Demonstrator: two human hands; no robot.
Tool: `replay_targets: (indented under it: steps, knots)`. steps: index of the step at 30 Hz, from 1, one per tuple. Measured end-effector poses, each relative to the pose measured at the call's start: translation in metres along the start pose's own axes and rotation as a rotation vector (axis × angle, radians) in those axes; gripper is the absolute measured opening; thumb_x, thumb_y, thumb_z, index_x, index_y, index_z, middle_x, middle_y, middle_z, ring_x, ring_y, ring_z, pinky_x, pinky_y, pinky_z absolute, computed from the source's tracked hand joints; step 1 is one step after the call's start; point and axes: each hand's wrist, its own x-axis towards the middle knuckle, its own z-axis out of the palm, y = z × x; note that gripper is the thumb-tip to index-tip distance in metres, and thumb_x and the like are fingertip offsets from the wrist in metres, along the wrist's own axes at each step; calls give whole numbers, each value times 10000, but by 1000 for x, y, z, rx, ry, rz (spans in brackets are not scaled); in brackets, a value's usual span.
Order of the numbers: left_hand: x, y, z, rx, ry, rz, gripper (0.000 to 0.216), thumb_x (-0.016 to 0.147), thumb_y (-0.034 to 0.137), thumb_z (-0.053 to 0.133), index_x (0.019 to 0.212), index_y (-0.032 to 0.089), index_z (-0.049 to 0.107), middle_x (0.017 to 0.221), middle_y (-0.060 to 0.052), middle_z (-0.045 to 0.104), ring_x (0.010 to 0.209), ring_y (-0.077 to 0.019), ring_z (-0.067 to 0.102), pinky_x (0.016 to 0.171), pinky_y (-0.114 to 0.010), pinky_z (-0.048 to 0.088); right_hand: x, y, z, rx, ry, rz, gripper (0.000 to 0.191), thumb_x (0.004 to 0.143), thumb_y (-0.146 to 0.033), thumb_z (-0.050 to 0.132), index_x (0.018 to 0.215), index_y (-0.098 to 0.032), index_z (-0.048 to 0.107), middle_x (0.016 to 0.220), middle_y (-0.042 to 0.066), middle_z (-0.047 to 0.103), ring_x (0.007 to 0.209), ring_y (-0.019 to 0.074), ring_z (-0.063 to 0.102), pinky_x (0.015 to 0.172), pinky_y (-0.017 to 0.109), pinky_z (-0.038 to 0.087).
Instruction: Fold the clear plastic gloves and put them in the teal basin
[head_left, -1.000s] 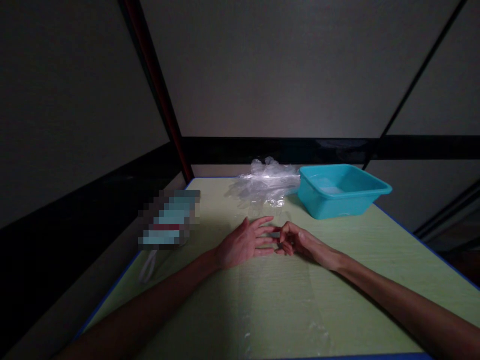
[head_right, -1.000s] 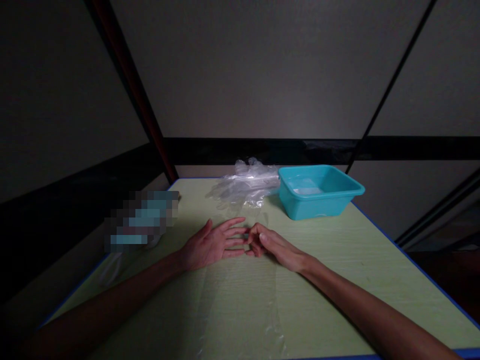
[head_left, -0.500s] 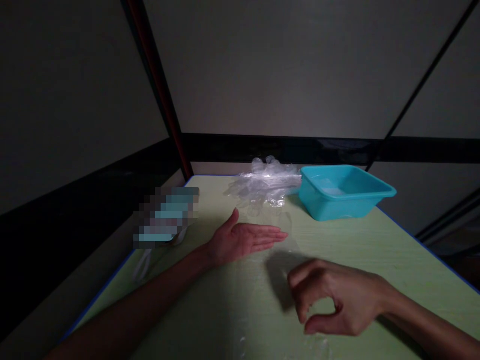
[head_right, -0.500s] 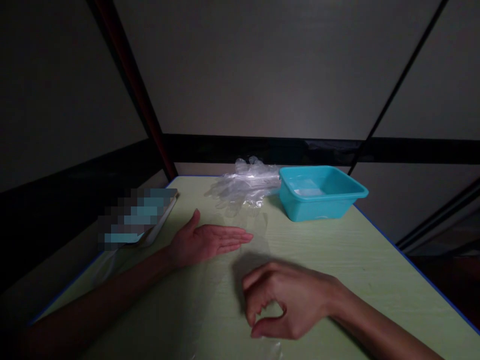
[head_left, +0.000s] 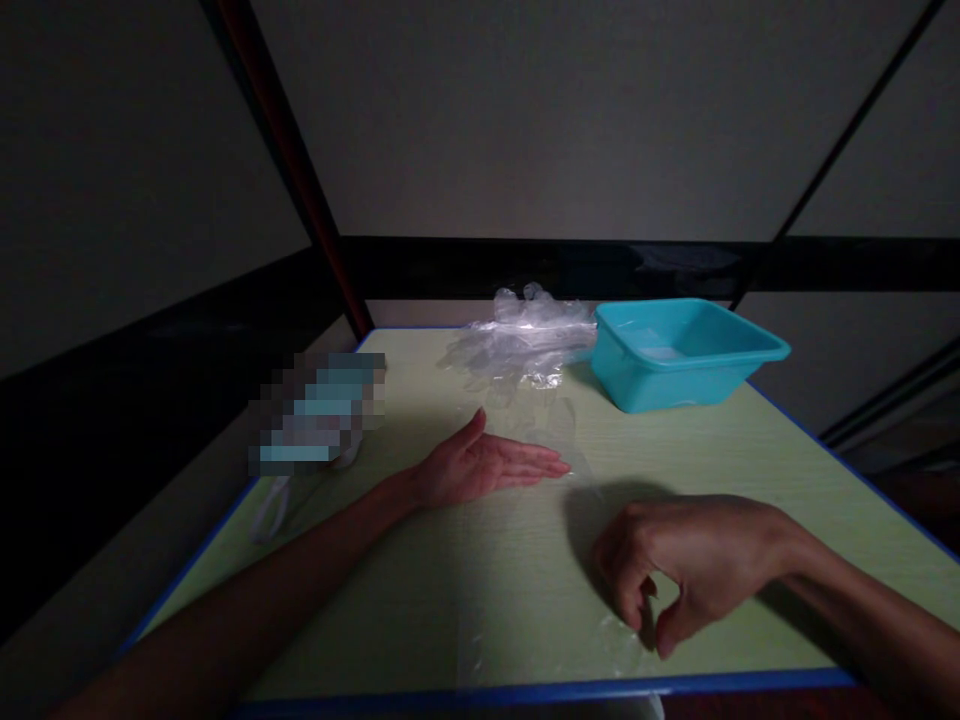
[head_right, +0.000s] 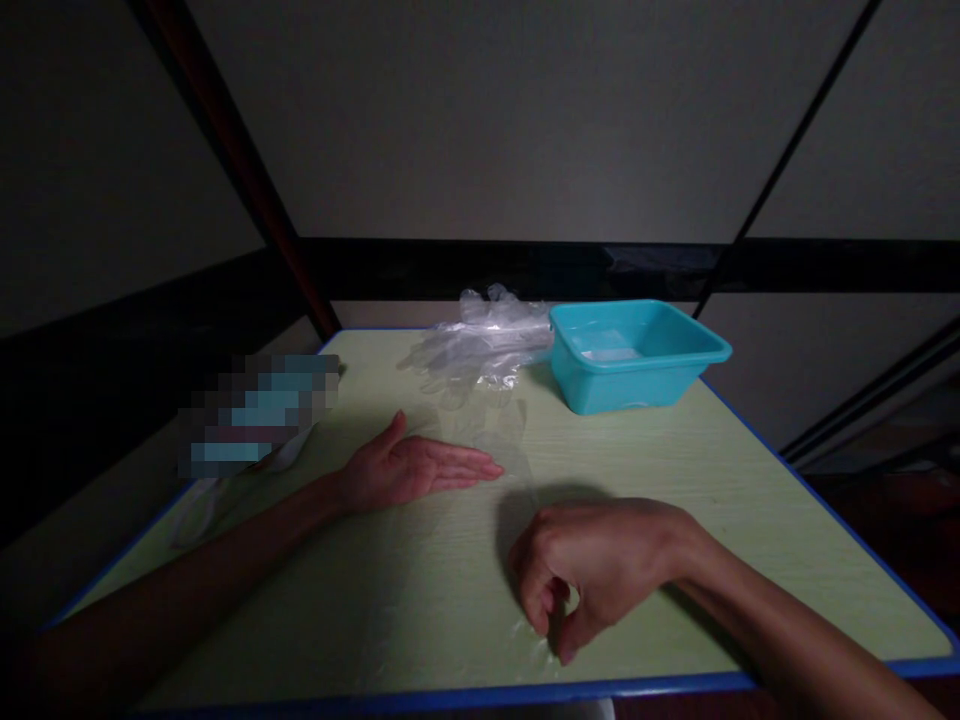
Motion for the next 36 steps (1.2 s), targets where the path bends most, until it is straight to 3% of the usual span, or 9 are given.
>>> replay_targets:
  steps: [12, 17, 20, 26, 31, 36]
  knots:
    - [-1, -1, -1, 31, 25, 1, 782, 805, 638, 192, 1206, 16, 444, 1261, -199, 427, 1227, -303, 300, 1005, -451, 86, 2, -15, 11, -234, 36, 47, 119, 602, -78, 667, 681, -159, 627, 624, -29, 560, 586, 96, 486, 514, 200, 336]
    - [-2, -5, 2, 145, 45, 52, 730, 818, 616, 206, 1188, 48, 478, 1256, -169, 447, 1218, -291, 320, 1007, -447, 114, 4, -19, 15, -324, 70, 16, 115, 595, -53, 609, 624, -164, 598, 593, -36, 546, 565, 92, 459, 506, 212, 314]
    - [-2, -6, 6, 319, 81, 80, 684, 821, 608, 230, 1196, 96, 482, 1265, -135, 449, 1219, -276, 323, 1005, -429, 161, 5, -19, 15, -333, 61, 14, 126, 571, -54, 619, 599, -165, 566, 581, -53, 516, 549, 80, 429, 490, 209, 297]
    - [-5, -1, 25, 992, 47, 79, 607, 815, 571, 323, 1261, 169, 412, 1323, -100, 382, 1225, -246, 323, 1007, -402, 202, 4, -13, 17, -257, 61, 32, 180, 515, -19, 598, 542, -172, 507, 546, -76, 433, 519, 68, 383, 471, 201, 279]
    - [-6, -3, 40, 1303, -57, 58, 654, 796, 498, 434, 1328, 150, 279, 1397, -92, 222, 1278, -242, 213, 1028, -396, 182, 4, -11, 16, -155, 70, 25, 206, 498, -16, 587, 502, -176, 457, 527, -76, 395, 490, 72, 365, 485, 212, 299]
    - [-4, -8, 46, 1516, -136, 80, 692, 777, 484, 472, 1336, 138, 257, 1403, -93, 180, 1287, -253, 175, 1041, -404, 144, 3, -13, 9, -45, 84, 1, 211, 506, 19, 558, 536, -173, 474, 549, -74, 401, 531, 74, 409, 520, 207, 338]
